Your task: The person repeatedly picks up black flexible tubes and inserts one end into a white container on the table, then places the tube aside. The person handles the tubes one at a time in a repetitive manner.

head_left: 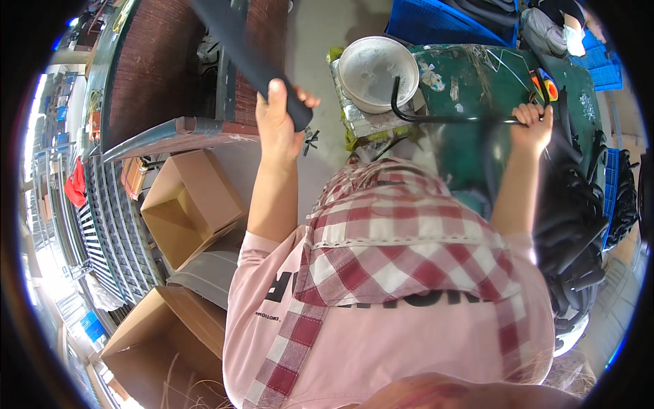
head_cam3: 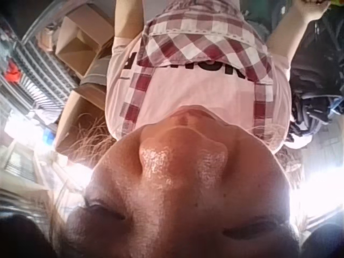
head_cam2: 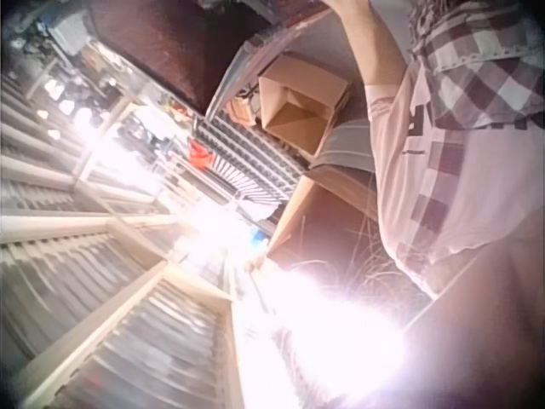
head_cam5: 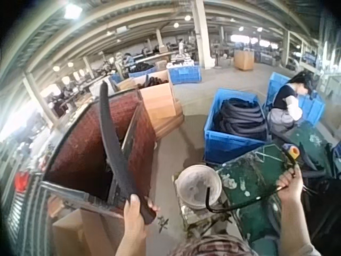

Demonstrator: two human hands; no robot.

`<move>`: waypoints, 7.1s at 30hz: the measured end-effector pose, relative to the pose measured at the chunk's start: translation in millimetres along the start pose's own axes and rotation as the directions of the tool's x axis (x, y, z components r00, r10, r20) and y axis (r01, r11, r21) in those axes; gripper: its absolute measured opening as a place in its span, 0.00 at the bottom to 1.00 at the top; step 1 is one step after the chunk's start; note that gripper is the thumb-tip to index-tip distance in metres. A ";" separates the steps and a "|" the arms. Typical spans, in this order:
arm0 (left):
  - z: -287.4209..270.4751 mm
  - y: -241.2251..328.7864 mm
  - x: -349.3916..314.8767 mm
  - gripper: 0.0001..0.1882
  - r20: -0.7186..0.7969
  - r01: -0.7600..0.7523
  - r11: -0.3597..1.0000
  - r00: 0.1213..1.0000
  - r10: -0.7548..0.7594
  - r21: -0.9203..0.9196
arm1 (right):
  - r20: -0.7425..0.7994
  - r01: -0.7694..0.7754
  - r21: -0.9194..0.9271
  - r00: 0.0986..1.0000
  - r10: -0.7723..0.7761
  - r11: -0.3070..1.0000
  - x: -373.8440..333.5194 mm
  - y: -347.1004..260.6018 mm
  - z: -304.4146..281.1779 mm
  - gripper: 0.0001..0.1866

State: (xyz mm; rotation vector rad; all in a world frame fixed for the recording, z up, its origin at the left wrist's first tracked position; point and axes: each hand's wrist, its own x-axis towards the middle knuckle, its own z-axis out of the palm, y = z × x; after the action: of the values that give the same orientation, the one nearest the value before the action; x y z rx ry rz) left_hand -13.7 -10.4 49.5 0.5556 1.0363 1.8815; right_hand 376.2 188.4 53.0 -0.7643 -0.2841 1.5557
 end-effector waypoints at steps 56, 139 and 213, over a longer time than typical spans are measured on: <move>1.1 -37.7 29.8 0.26 -0.018 0.190 0.945 0.981 -0.192 0.266 | 0.560 0.121 -0.550 0.788 0.257 0.826 -60.9 -52.1 48.3 0.19; -35.6 -25.6 -80.4 0.08 -0.366 0.245 0.968 0.906 -0.212 0.047 | -0.051 -0.399 -0.515 0.898 0.438 0.759 -91.7 23.0 5.7 0.16; -9.4 -29.5 7.5 0.23 -0.020 0.446 0.884 0.894 -0.448 0.138 | 0.226 0.161 -0.938 0.955 0.192 0.306 -57.8 -36.8 46.7 0.20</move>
State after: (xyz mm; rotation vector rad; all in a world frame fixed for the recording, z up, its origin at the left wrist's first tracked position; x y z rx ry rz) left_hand -9.8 -0.6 19.4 0.3645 1.1798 1.4040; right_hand 374.2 151.0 127.0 -1.4476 -1.5860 1.4032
